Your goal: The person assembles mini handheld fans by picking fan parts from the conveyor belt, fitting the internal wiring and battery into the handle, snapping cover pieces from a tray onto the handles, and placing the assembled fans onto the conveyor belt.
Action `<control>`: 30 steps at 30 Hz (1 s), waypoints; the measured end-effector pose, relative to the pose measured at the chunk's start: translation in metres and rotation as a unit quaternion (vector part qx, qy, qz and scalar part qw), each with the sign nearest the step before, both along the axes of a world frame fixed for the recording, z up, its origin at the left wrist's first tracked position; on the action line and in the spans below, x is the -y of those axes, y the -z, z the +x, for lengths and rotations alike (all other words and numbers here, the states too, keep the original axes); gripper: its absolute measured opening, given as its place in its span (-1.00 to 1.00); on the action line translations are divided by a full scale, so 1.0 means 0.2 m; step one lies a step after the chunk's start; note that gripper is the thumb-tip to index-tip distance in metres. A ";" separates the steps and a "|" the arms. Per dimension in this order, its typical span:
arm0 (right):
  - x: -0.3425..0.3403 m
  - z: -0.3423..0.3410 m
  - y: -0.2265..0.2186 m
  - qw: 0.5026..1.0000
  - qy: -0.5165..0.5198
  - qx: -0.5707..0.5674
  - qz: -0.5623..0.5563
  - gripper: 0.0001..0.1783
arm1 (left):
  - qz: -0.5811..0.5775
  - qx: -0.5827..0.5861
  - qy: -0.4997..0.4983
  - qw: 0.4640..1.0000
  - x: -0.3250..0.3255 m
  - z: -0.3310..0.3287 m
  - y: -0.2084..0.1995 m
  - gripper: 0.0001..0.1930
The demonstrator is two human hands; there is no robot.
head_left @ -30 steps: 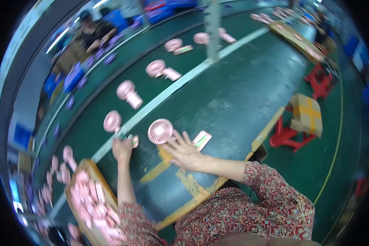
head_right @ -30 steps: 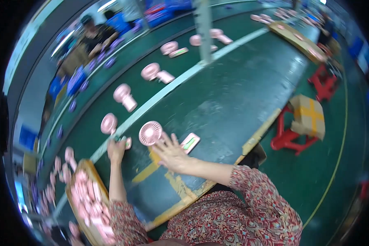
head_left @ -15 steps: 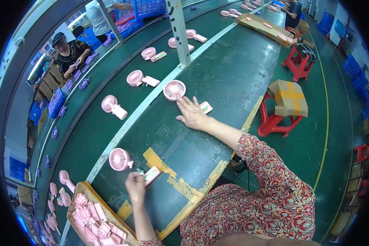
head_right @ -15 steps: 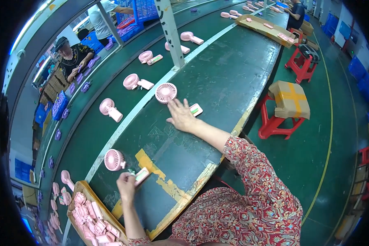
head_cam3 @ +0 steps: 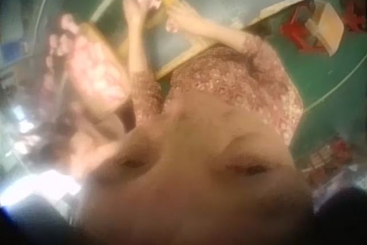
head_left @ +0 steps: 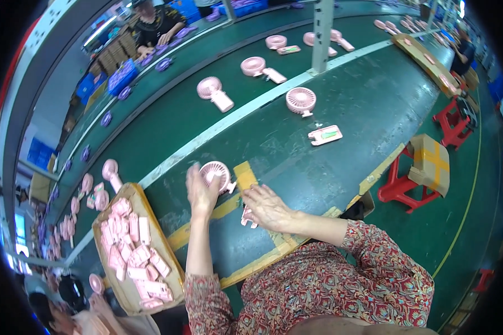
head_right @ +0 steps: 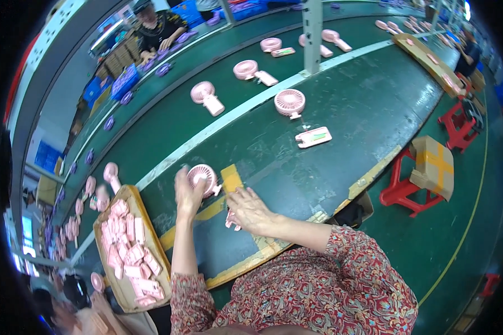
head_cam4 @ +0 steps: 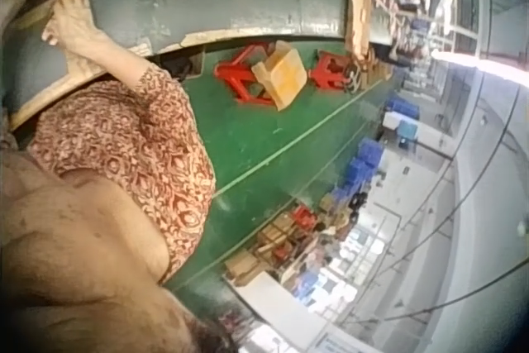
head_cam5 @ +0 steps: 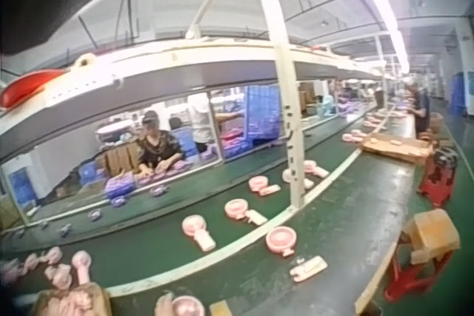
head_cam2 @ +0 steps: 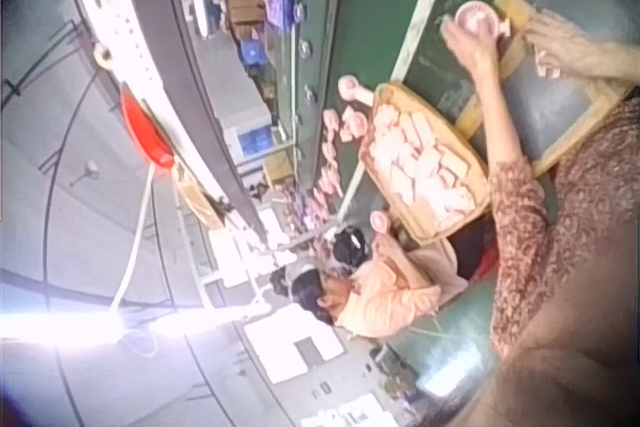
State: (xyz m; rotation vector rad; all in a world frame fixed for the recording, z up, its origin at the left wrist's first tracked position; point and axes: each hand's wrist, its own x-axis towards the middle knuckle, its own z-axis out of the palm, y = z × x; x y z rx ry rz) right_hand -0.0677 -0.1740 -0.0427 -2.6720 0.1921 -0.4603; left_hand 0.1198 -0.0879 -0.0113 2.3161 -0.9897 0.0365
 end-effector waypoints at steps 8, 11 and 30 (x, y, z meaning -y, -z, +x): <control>0.14 -0.07 -0.13 0.993 0.092 -0.007 -0.071 -0.65 | 0.051 -0.231 0.054 0.970 -0.20 0.08 -0.05 -0.11; 0.17 -0.10 -0.15 0.996 0.078 -0.003 -0.052 -0.64 | 0.030 -0.352 0.070 0.933 -0.32 0.02 -0.08 -0.26; 0.10 -0.14 -0.27 0.924 -0.137 -0.278 0.224 -0.30 | -0.379 -0.430 0.015 0.819 -0.50 -0.35 -0.15 -0.33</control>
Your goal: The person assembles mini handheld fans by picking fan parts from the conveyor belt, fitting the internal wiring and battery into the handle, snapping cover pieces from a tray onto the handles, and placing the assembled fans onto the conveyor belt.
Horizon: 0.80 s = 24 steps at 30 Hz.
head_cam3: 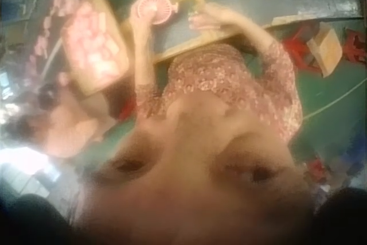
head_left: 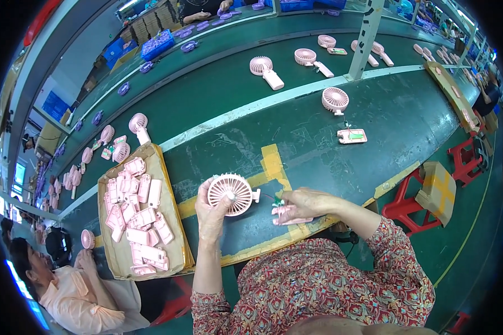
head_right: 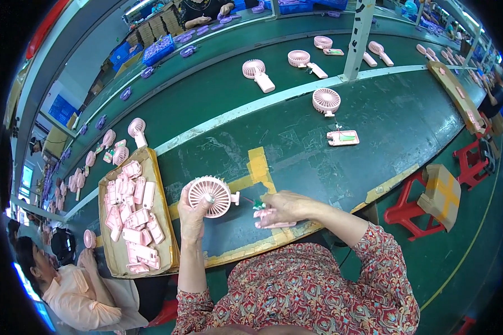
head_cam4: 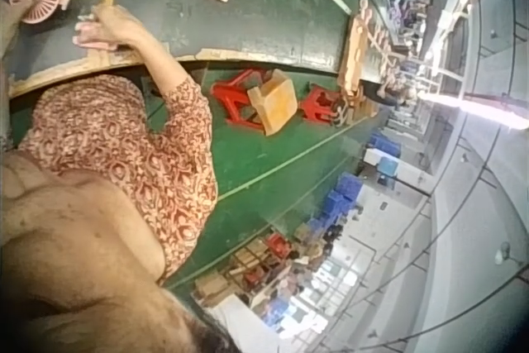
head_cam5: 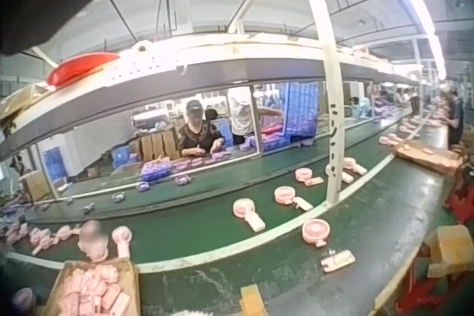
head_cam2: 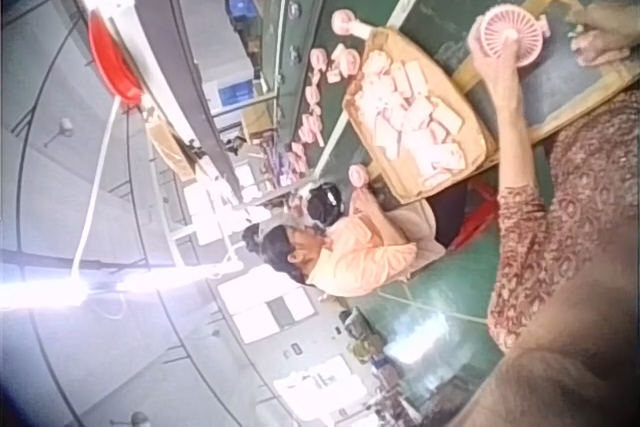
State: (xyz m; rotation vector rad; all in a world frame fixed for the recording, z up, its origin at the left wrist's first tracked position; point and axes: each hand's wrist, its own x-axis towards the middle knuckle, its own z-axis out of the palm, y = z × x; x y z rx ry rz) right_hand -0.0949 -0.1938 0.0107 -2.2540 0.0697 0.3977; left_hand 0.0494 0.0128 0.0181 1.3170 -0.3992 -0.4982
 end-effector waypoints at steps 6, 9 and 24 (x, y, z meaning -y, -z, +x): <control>-0.12 -0.03 0.03 0.926 0.089 -0.082 0.358 -0.55 | -0.098 -0.056 -0.025 0.993 0.04 -0.03 -0.02 -0.53; -0.08 -0.02 0.08 0.858 0.192 -0.115 0.461 -0.64 | -0.110 -0.072 -0.034 0.991 0.02 -0.05 -0.02 -0.53; -0.09 -0.05 0.06 0.741 0.263 -0.128 0.605 -0.60 | -0.123 -0.059 0.059 0.989 0.00 -0.14 -0.15 -0.41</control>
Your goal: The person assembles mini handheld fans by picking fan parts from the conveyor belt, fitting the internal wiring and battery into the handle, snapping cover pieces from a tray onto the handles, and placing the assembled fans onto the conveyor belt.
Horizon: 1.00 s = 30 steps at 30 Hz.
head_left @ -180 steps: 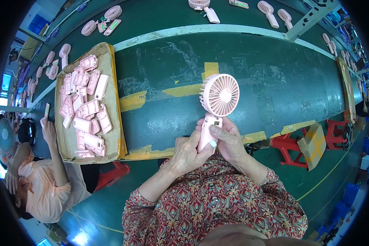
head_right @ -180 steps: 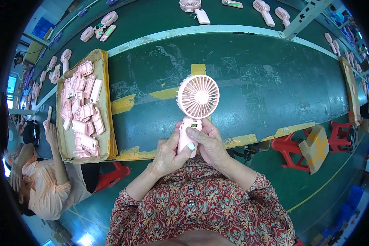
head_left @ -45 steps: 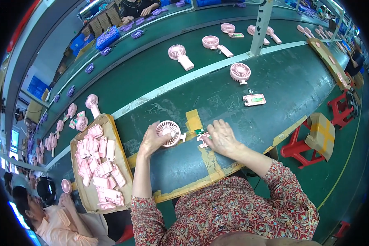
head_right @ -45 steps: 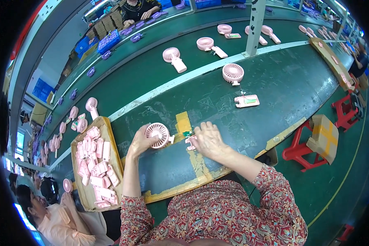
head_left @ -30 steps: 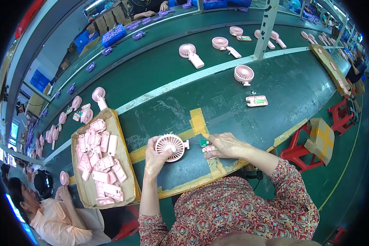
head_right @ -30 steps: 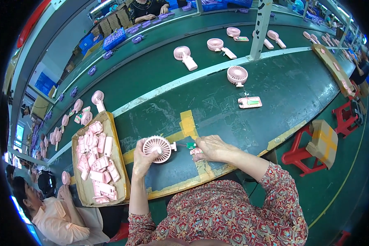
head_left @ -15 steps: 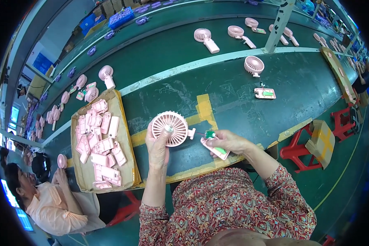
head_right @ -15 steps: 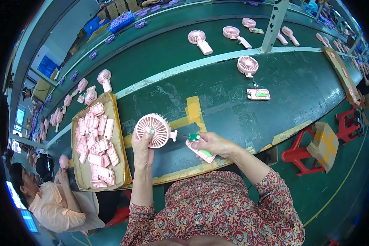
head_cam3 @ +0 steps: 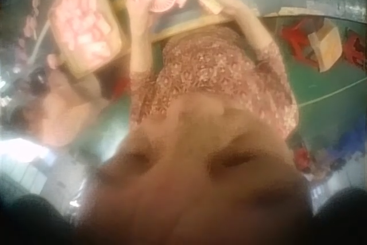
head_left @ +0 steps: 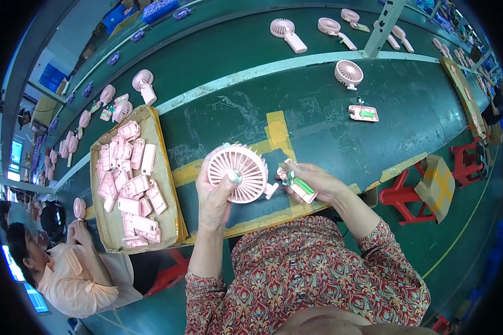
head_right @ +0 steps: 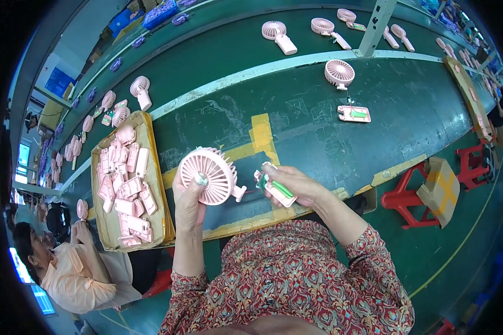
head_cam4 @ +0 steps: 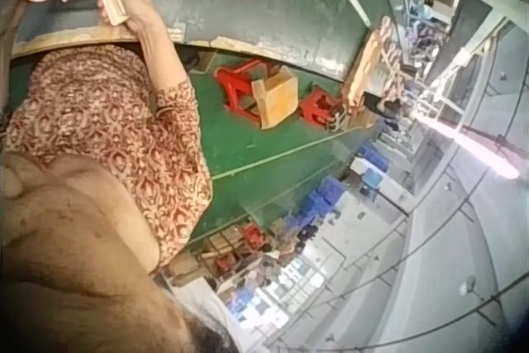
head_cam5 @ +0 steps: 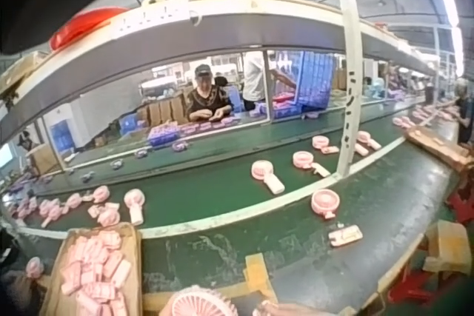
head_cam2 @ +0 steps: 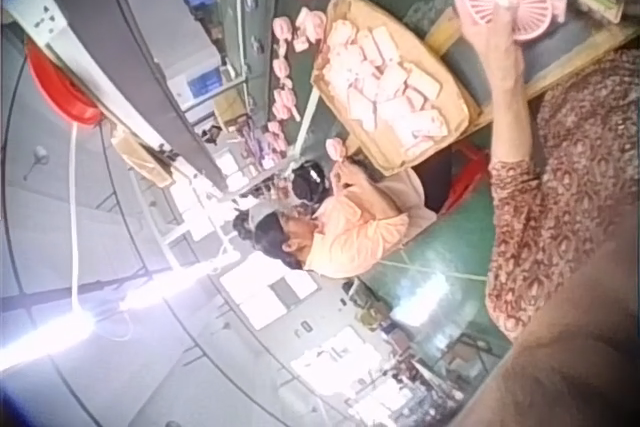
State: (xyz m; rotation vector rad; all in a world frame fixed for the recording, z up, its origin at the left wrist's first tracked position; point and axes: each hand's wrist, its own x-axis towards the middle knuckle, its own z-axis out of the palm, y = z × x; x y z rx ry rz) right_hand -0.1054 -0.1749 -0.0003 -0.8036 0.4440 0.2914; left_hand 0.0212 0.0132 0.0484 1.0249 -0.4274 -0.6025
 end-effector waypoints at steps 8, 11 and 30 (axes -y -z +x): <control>-0.06 -0.01 0.01 0.993 0.042 0.067 -0.089 -0.63 | 0.094 0.014 -0.024 0.995 0.05 0.02 0.05 -0.46; 0.01 -0.02 0.02 0.986 0.129 0.043 -0.093 -0.66 | 0.175 0.065 -0.030 0.982 0.04 0.05 0.07 -0.40; -0.08 -0.08 0.01 0.976 -0.166 0.012 -0.143 -0.69 | 0.150 0.002 0.102 0.984 0.11 0.05 0.08 -0.45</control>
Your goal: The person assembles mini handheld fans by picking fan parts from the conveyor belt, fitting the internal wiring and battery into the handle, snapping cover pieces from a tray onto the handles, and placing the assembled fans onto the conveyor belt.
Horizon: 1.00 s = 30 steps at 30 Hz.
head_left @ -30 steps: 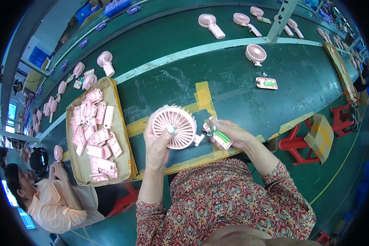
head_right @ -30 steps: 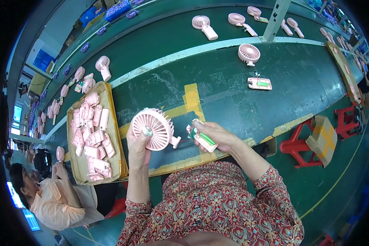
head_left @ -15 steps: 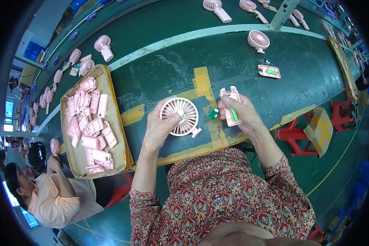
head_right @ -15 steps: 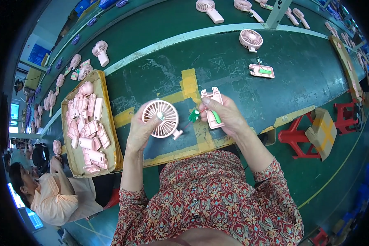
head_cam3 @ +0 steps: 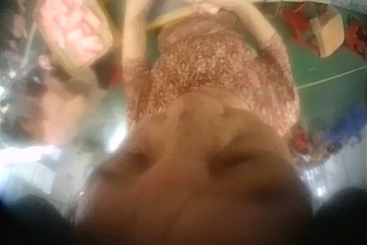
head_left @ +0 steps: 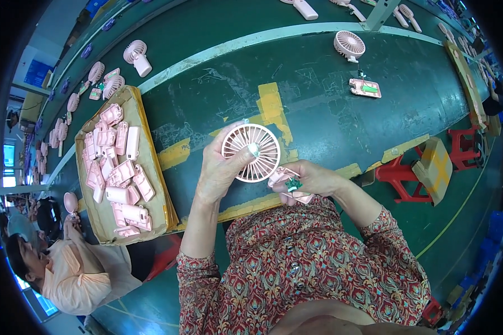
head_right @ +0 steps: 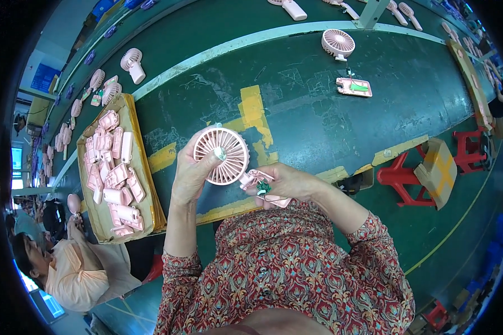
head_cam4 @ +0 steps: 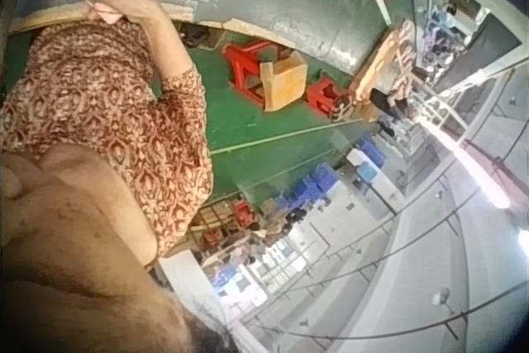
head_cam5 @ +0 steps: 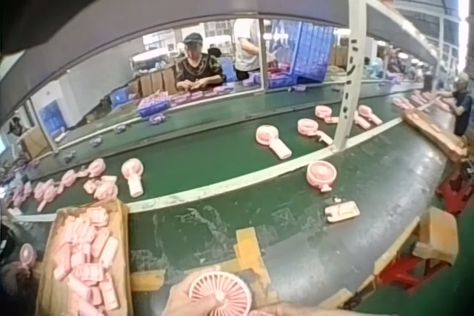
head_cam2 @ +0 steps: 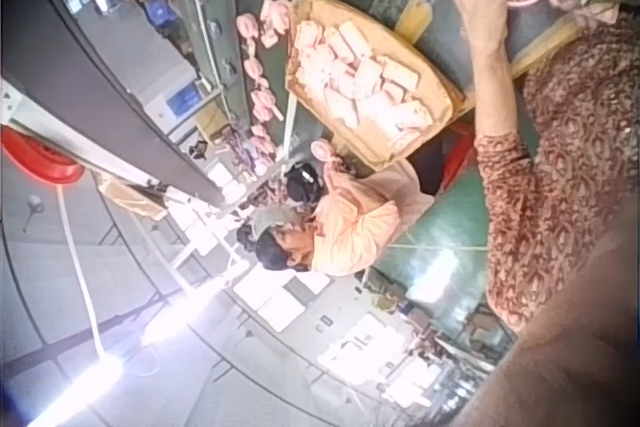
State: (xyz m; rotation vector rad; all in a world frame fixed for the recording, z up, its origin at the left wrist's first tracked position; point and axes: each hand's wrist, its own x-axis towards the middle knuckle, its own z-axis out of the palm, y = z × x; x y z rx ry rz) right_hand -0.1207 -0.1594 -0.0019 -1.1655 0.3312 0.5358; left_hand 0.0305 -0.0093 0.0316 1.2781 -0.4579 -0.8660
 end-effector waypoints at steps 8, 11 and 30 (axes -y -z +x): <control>-0.08 0.00 -0.05 0.995 0.099 0.024 -0.015 -0.74 | 0.030 0.045 -0.043 0.998 -0.01 -0.03 0.01 -0.41; -0.08 -0.01 -0.05 0.993 0.116 0.028 -0.014 -0.75 | 0.033 0.054 -0.043 0.997 0.00 -0.03 0.01 -0.41; -0.08 0.08 0.03 0.974 0.191 0.036 -0.117 -0.78 | 0.074 0.565 -0.090 0.817 0.03 -0.16 0.01 -0.61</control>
